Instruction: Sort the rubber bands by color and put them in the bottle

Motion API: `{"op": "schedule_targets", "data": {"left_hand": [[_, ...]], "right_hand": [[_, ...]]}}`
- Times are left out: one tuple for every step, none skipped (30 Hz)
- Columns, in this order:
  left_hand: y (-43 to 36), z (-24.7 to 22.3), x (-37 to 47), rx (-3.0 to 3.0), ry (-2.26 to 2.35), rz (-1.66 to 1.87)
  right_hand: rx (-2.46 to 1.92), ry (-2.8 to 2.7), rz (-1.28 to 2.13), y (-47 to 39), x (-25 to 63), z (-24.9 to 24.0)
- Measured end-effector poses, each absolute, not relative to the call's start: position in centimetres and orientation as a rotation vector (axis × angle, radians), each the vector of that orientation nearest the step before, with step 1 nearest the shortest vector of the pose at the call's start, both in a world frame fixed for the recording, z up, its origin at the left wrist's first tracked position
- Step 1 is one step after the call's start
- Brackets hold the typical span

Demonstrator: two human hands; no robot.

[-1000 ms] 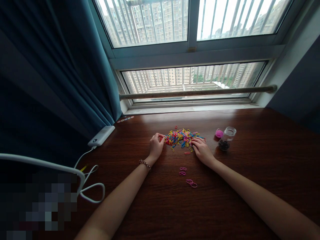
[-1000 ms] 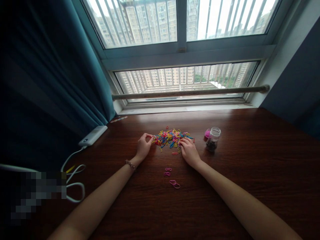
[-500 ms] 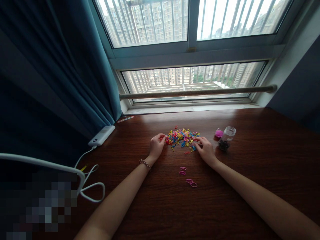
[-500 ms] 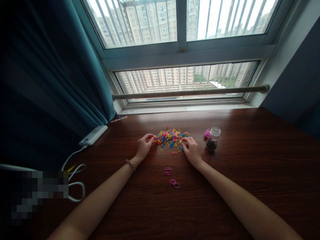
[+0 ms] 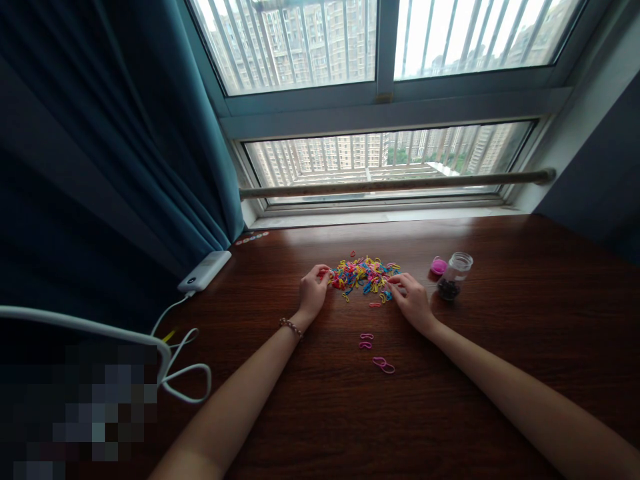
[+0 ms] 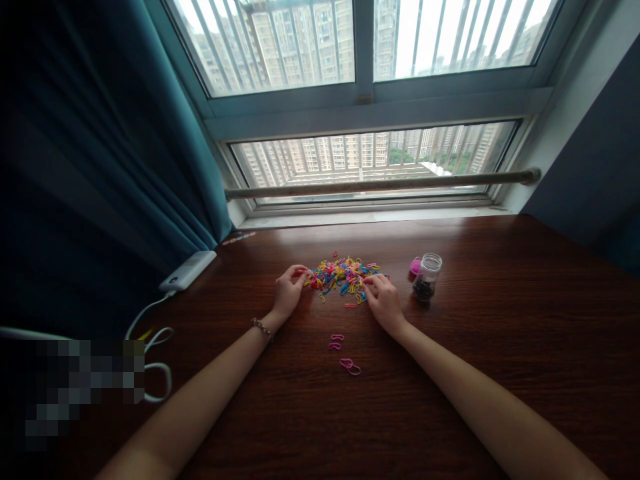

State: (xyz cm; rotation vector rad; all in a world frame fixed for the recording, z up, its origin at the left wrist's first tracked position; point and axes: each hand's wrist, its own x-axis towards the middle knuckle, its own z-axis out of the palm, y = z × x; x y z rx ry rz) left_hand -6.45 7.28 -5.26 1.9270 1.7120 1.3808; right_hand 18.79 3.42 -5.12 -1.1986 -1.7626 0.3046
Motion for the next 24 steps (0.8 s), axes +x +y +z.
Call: {"op": "schedule_targets", "data": {"left_hand": [[7.3,-5.28,-6.46,1.924,1.712,1.387],[7.32,-5.31,-6.48,1.917,1.711,1.393],[7.33,-5.34,-6.5,1.91,1.708,1.396],[7.34,-5.38,-6.53,1.905,1.706,1.395],[7.36,-5.42,-6.56,1.904,1.707,1.392],[7.37,-5.45,-6.58,1.909,1.713,1.386],[7.38,-5.48,-6.61,1.918,1.722,1.38],[7.4,-5.5,-6.63,1.927,1.733,1.376],[7.42,-5.52,-6.64,1.932,1.745,1.374],[7.45,-5.53,-6.65,1.93,1.757,1.376],[7.48,-5.53,-6.65,1.922,1.767,1.377],[7.5,-5.54,-6.65,1.91,1.774,1.377],[7.53,-5.54,-6.64,1.894,1.777,1.378],[7.54,-5.53,-6.64,1.882,1.777,1.38],[7.54,-5.52,-6.63,1.876,1.771,1.383],[7.54,-5.51,-6.63,1.875,1.763,1.386],[7.52,-5.49,-6.63,1.877,1.756,1.389],[7.51,-5.48,-6.64,1.88,1.75,1.392],[7.51,-5.47,-6.64,1.88,1.745,1.395],[7.5,-5.46,-6.64,1.877,1.74,1.399],[7.51,-5.47,-6.64,1.869,1.733,1.406],[7.52,-5.48,-6.64,1.86,1.725,1.417],[7.54,-5.5,-6.64,1.85,1.716,1.431],[7.56,-5.53,-6.64,1.843,1.71,1.444]], "right_hand": [[-1.198,-1.763,0.304,3.41,18.8,-5.1],[-1.196,-1.763,0.303,3.41,18.83,-5.1],[-1.193,-1.764,0.303,3.4,18.85,-5.1],[-1.191,-1.764,0.302,3.39,18.87,-5.11],[-1.189,-1.765,0.3,3.38,18.89,-5.12],[-1.187,-1.767,0.3,3.38,18.9,-5.13],[-1.183,-1.772,0.3,3.37,18.91,-5.15],[-1.177,-1.777,0.3,3.36,18.92,-5.17],[-1.171,-1.781,0.299,3.36,18.92,-5.19],[-1.164,-1.785,0.299,3.35,18.92,-5.21],[-1.158,-1.79,0.3,3.34,18.91,-5.22],[-1.154,-1.793,0.3,3.34,18.91,-5.23],[-1.152,-1.796,0.3,3.33,18.9,-5.24],[-1.152,-1.799,0.299,3.31,18.88,-5.24],[-1.152,-1.802,0.298,3.3,18.87,-5.24],[-1.152,-1.804,0.298,3.3,18.86,-5.24],[-1.152,-1.804,0.297,3.3,18.86,-5.23],[-1.151,-1.805,0.296,3.31,18.87,-5.23],[-1.151,-1.805,0.295,3.33,18.89,-5.22],[-1.15,-1.803,0.292,3.36,18.92,-5.21],[-1.149,-1.803,0.288,3.39,18.95,-5.19],[-1.147,-1.799,0.282,3.4,18.96,-5.15],[-1.142,-1.797,0.274,3.36,18.95,-5.1],[-1.131,-1.798,0.262,3.27,18.89,-5.01]]}}
